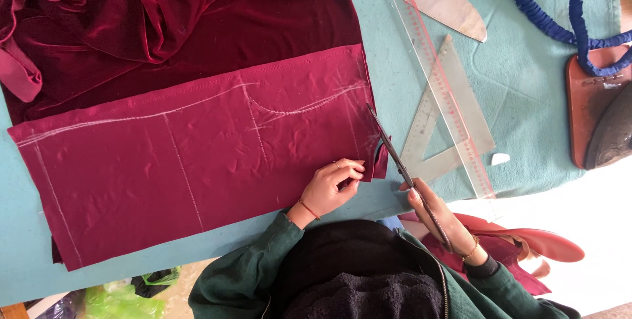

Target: The person marks a piece of maroon fabric using a paper pattern, a ruler, and chalk. They then use shears to cut the fabric along the marked lines, separating the main piece from the excess material.

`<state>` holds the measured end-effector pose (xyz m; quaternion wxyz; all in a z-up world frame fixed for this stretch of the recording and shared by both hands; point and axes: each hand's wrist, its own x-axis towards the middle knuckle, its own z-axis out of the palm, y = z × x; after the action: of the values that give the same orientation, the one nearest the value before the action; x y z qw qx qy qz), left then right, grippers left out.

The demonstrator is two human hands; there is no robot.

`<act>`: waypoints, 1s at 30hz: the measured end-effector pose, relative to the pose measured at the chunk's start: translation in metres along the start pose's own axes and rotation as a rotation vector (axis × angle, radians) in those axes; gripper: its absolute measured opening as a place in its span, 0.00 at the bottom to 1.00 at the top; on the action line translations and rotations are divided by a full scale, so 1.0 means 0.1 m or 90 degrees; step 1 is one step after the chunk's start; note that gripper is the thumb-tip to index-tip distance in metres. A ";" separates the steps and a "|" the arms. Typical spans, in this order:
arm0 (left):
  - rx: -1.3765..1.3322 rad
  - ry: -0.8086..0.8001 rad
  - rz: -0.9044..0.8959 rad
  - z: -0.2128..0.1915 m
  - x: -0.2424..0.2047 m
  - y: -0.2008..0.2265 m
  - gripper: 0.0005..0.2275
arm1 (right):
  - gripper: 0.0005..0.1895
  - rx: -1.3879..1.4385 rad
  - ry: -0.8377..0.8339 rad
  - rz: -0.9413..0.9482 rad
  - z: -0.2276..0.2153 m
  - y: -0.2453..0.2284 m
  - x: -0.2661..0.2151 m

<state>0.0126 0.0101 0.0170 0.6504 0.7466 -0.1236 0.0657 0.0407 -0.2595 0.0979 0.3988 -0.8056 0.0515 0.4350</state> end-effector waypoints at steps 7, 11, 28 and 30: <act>0.003 0.000 0.001 0.00 -0.01 -0.01 0.04 | 0.25 0.021 0.017 0.001 0.03 0.18 0.07; -0.009 0.003 0.008 0.00 0.01 0.01 0.04 | 0.24 0.079 0.006 -0.012 0.03 0.36 0.15; -0.005 0.014 0.023 0.01 0.01 0.00 0.04 | 0.25 0.060 -0.006 -0.022 -0.05 -0.23 0.29; -0.005 0.013 0.023 0.01 0.01 0.01 0.04 | 0.24 0.039 0.000 -0.021 -0.06 -0.15 0.38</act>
<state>0.0135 0.0088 0.0184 0.6533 0.7410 -0.1303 0.0846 0.0744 -0.2433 0.0806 0.4300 -0.7940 0.0517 0.4267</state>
